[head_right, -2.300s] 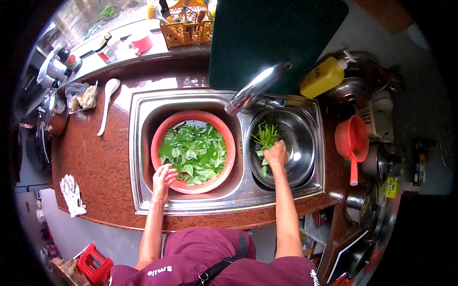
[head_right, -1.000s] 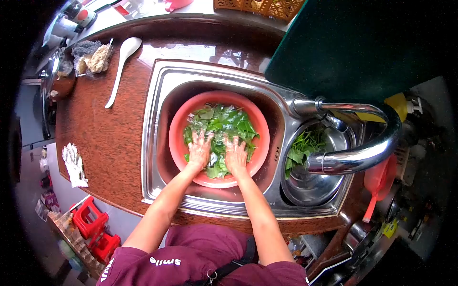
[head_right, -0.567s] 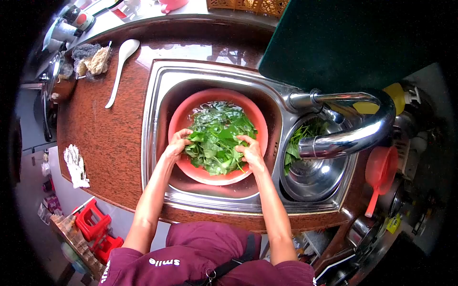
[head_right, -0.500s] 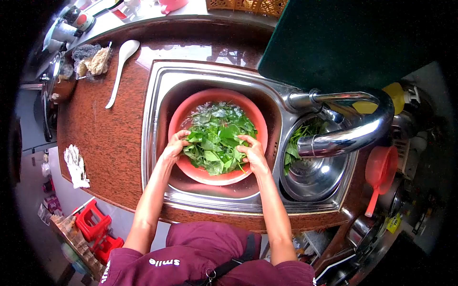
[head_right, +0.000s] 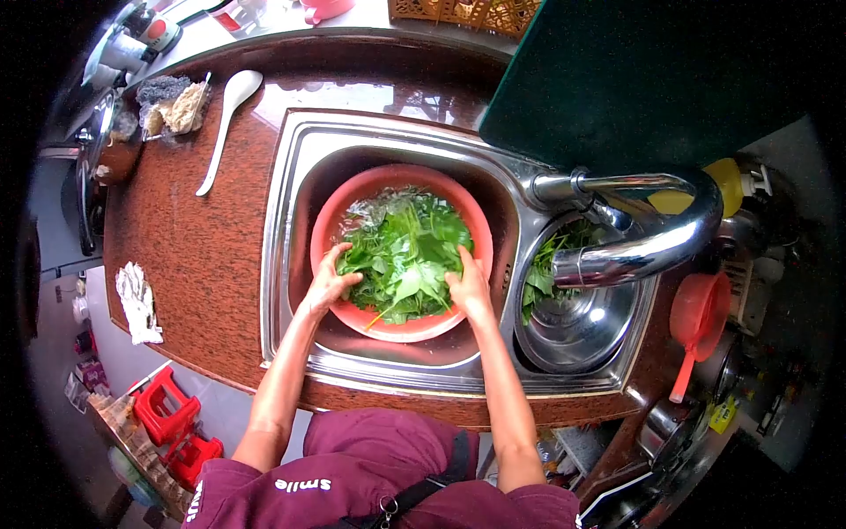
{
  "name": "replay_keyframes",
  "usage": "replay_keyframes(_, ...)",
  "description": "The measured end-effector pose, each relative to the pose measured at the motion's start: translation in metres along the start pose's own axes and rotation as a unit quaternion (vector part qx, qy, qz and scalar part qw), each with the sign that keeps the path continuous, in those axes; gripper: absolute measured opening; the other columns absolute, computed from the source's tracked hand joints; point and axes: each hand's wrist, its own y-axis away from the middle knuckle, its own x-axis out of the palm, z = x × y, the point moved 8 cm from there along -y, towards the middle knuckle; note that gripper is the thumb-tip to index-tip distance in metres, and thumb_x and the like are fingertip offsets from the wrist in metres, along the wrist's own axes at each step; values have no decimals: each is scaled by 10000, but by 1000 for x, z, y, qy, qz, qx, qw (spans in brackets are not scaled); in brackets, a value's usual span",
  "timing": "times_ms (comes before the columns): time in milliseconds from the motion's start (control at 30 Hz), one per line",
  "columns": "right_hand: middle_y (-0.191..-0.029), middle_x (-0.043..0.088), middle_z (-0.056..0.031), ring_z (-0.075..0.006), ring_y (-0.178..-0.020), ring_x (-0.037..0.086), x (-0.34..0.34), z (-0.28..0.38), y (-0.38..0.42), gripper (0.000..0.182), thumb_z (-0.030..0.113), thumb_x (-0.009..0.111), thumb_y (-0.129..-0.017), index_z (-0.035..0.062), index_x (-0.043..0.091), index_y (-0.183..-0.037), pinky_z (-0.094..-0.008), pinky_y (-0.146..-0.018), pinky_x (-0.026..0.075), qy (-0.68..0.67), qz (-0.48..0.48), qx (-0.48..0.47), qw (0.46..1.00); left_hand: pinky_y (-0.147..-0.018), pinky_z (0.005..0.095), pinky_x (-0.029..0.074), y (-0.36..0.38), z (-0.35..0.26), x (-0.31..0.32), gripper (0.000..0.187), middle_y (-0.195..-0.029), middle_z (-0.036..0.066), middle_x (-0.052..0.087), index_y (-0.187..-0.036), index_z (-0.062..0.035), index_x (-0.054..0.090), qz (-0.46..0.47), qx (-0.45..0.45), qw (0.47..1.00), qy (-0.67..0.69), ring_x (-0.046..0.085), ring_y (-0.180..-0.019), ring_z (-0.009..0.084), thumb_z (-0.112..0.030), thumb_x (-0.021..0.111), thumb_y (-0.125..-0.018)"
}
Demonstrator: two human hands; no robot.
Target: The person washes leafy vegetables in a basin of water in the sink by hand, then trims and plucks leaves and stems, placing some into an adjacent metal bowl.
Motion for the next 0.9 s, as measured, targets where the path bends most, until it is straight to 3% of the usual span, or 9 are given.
replay_keyframes(67, -1023, 502, -236, -373, -892, 551, -18, 45, 21, 508, 59, 564, -751, 82, 451, -1246, -409, -772, 458, 113, -77, -60, 989, -1017, 376, 296, 16, -27, 2, 788, -1260, 244, 365, -1305, -87, 362, 10, 4, 996, -86, 378, -1179, 361, -62, 723, -604)
replay_keyframes(167, -968, 521, -193, -351, -850, 568, -26, 59, 30, 424, 55, 580, -745, 75, 527, -1165, -399, -747, 463, 133, -95, -83, 983, -1015, 436, 278, 31, -50, 4, 825, -1312, 239, 305, -1325, -137, 346, -26, 16, 975, -218, 303, -1220, 392, -77, 738, -602)
replay_keyframes(267, -895, 541, -158, -322, -804, 577, -34, 71, 28, 304, 47, 583, -744, 48, 587, -1048, -388, -707, 460, 122, -133, -92, 979, -987, 487, 274, 48, -101, 3, 804, -1345, 207, 272, -1307, -158, 377, -126, 68, 899, -415, 236, -1246, 393, -96, 748, -597)
replay_keyframes(300, -865, 545, -153, -315, -783, 576, -30, 72, 23, 273, 45, 583, -743, 43, 594, -1015, -386, -691, 457, 105, -120, -91, 983, -942, 513, 285, 49, -111, 4, 756, -1349, 165, 285, -1279, -142, 413, -154, 101, 900, -395, 228, -1241, 370, -89, 741, -600)
replay_keyframes(400, -743, 546, -142, -292, -709, 568, -12, 78, 1, 166, 36, 590, -724, 18, 608, -888, -375, -641, 449, 54, -93, -107, 988, -798, 403, 411, 35, -104, 12, 408, -1038, 157, 504, -1040, -58, 540, -178, 199, 932, -246, 498, -951, 308, 9, 652, -653)
replay_keyframes(467, -724, 552, -146, -294, -698, 573, 6, 75, -20, 137, 27, 586, -711, 13, 601, -846, -381, -638, 449, 39, -82, -105, 990, -564, 311, 462, 21, -91, 30, 191, -742, 109, 555, -869, 1, 570, -153, 198, 956, -151, 552, -591, 202, -20, 643, -694)
replay_keyframes(533, -712, 559, -145, -298, -691, 575, 17, 66, -38, 123, 24, 582, -708, 13, 595, -830, -388, -638, 449, 18, -91, -73, 993, -575, 326, 457, 3, -72, 57, 185, -716, 116, 554, -848, 8, 571, -104, 150, 975, -128, 556, -615, 212, -67, 659, -704)
replay_keyframes(733, -754, 570, -134, -298, -735, 579, 29, 46, -55, 96, 38, 587, -715, 17, 568, -807, -400, -651, 450, 28, -92, -53, 994, -624, 410, 450, -41, -41, 89, 243, -758, 165, 582, -820, 7, 590, -139, 102, 971, -164, 567, -708, 331, -159, 700, -680)
replay_keyframes(900, -807, 564, -112, -276, -764, 569, 34, 20, -45, 101, 29, 583, -720, 36, 567, -820, -389, -653, 447, 76, -50, 10, 996, -617, 294, 469, -54, 5, 78, 184, -694, 110, 638, -827, -1, 653, -94, -26, 995, 16, 603, -640, 147, -133, 680, -701)
